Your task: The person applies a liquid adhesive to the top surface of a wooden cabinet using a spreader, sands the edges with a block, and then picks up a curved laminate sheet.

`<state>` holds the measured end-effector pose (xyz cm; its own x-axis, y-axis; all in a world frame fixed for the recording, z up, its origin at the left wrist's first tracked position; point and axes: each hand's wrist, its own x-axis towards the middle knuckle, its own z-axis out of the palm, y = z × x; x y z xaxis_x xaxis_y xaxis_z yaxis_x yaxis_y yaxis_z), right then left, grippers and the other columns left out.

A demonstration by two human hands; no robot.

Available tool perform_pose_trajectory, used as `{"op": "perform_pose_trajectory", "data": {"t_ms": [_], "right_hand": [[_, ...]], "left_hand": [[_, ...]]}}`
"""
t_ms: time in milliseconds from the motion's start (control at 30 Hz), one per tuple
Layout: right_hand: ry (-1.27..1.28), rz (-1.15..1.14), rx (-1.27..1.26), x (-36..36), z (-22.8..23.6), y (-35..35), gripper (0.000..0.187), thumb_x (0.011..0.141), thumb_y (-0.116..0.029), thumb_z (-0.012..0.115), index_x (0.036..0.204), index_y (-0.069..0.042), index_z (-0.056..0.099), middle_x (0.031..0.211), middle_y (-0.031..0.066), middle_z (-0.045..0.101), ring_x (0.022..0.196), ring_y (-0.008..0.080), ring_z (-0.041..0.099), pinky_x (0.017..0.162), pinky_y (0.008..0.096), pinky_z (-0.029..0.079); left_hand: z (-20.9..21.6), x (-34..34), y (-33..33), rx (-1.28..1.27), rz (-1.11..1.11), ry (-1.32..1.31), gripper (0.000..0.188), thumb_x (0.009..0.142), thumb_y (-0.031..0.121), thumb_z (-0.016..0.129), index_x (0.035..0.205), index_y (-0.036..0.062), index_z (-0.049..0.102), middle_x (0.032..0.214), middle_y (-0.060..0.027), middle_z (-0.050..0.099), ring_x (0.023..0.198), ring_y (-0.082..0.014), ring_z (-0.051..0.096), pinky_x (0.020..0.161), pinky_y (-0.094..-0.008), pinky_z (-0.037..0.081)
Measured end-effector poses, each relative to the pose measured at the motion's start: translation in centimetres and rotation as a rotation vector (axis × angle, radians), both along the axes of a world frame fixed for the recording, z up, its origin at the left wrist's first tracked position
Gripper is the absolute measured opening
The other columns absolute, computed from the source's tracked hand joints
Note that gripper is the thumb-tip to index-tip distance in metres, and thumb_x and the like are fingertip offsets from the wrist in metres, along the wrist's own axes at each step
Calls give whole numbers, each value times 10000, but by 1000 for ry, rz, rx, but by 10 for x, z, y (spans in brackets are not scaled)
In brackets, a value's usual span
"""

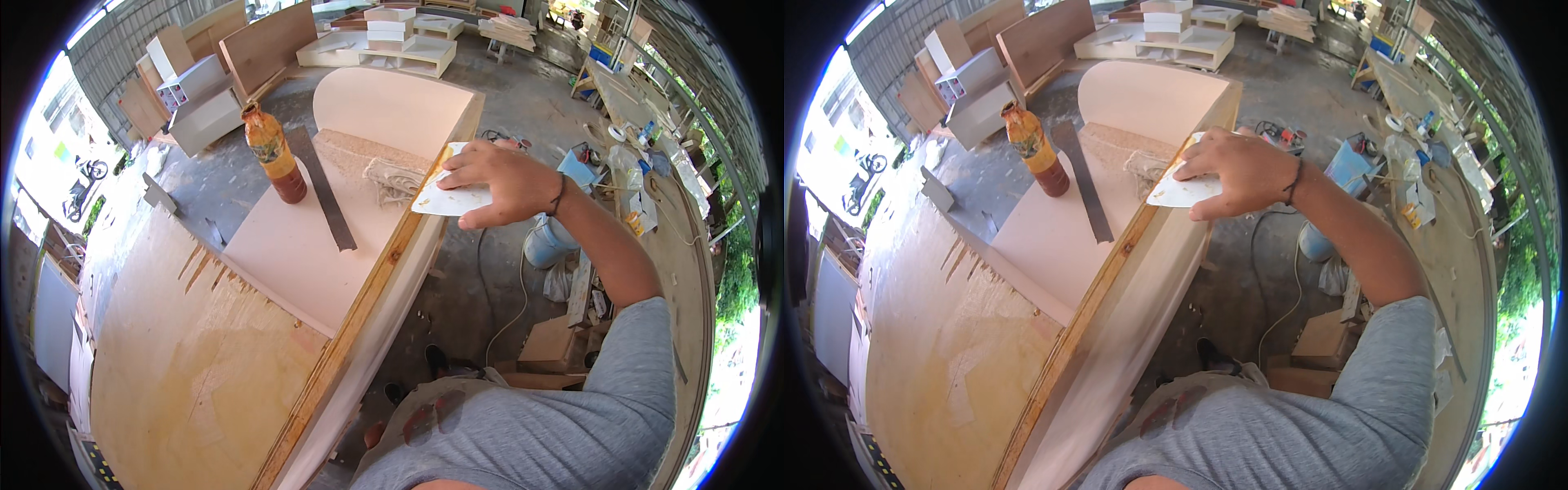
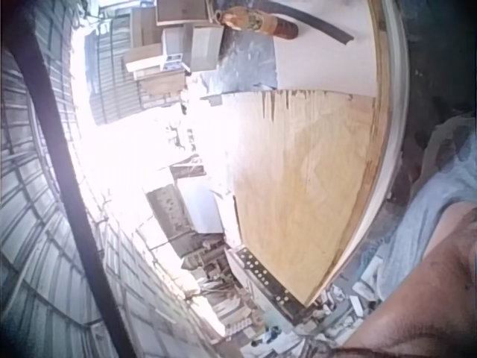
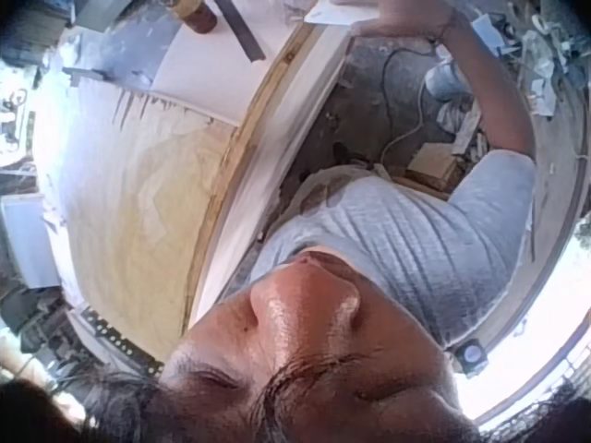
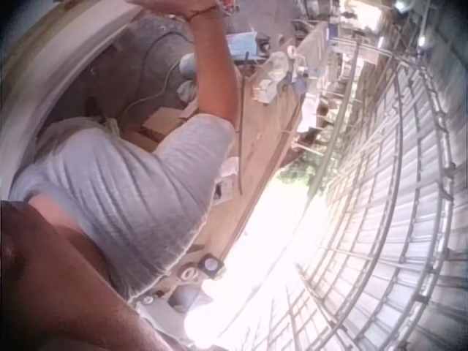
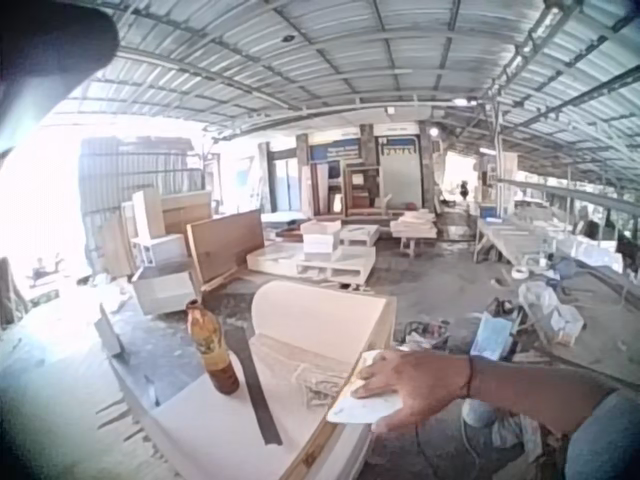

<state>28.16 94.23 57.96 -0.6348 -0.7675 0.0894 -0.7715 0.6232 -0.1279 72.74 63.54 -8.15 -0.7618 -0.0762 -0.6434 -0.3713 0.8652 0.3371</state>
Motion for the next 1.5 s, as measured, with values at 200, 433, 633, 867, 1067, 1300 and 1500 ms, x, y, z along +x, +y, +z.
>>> {"op": "perform_pose_trajectory", "data": {"t_ms": [200, 433, 633, 867, 1067, 1300, 1500], "right_hand": [[-28, 17, 30, 0, 0, 1, 571, 666, -454, 677, 1138, -138, 610, 1237, 95, 521, 1141, 274, 425, 944, 437, 317], [55, 31, -37, 7, -17, 0, 582, 664, -461, 675, 1143, -137, 608, 1244, 107, 515, 1140, 287, 424, 951, 457, 315], [35, 33, -57, 9, -12, 1, 592, 660, -470, 667, 1148, -140, 606, 1255, 107, 505, 1148, 293, 413, 951, 484, 316], [59, 8, -20, 12, -21, -3, 585, 655, -499, 649, 1119, -144, 623, 1223, 97, 534, 1182, 268, 408, 951, 479, 311], [58, 58, -28, 7, -5, -3, 586, 663, -470, 658, 1129, -118, 614, 1210, 95, 544, 1107, 285, 439, 932, 426, 347], [-162, 14, 96, 10, 2, 0, 588, 656, -487, 667, 1116, -125, 622, 1153, 85, 580, 1084, 265, 457, 913, 436, 347], [-188, 8, -149, -4, -4, 54, 585, 646, -442, 706, 1112, -98, 618, 1110, 85, 609, 1113, 259, 448, 961, 428, 323]], "left_hand": [[0, 2, -6, -23, -17, -61, 300, 826, 328, 487, 949, 85, 614, 924, -182, 633, 878, -363, 613, 724, -488, 496], [5, -12, 0, -31, 3, -35, 286, 817, 321, 490, 948, 92, 600, 912, -180, 632, 875, -365, 612, 718, -495, 495], [10, -20, 3, -28, 3, 3, 283, 804, 327, 505, 942, 99, 597, 901, -178, 634, 876, -365, 611, 717, -498, 494], [21, -15, 10, -58, 3, -7, 296, 797, 344, 516, 921, 92, 609, 886, -190, 634, 853, -372, 616, 699, -498, 499], [1, -4, 9, -26, 8, 19, 309, 804, 349, 508, 915, 87, 630, 901, -188, 635, 844, -374, 618, 697, -499, 501], [1, -4, 9, -18, 1, 55, 322, 802, 352, 510, 926, 79, 628, 915, -184, 634, 852, -378, 614, 703, -495, 500], [13, -23, 20, 15, 0, 6, 346, 780, 377, 535, 936, 83, 629, 940, -173, 634, 865, -376, 611, 713, -489, 499]]}}
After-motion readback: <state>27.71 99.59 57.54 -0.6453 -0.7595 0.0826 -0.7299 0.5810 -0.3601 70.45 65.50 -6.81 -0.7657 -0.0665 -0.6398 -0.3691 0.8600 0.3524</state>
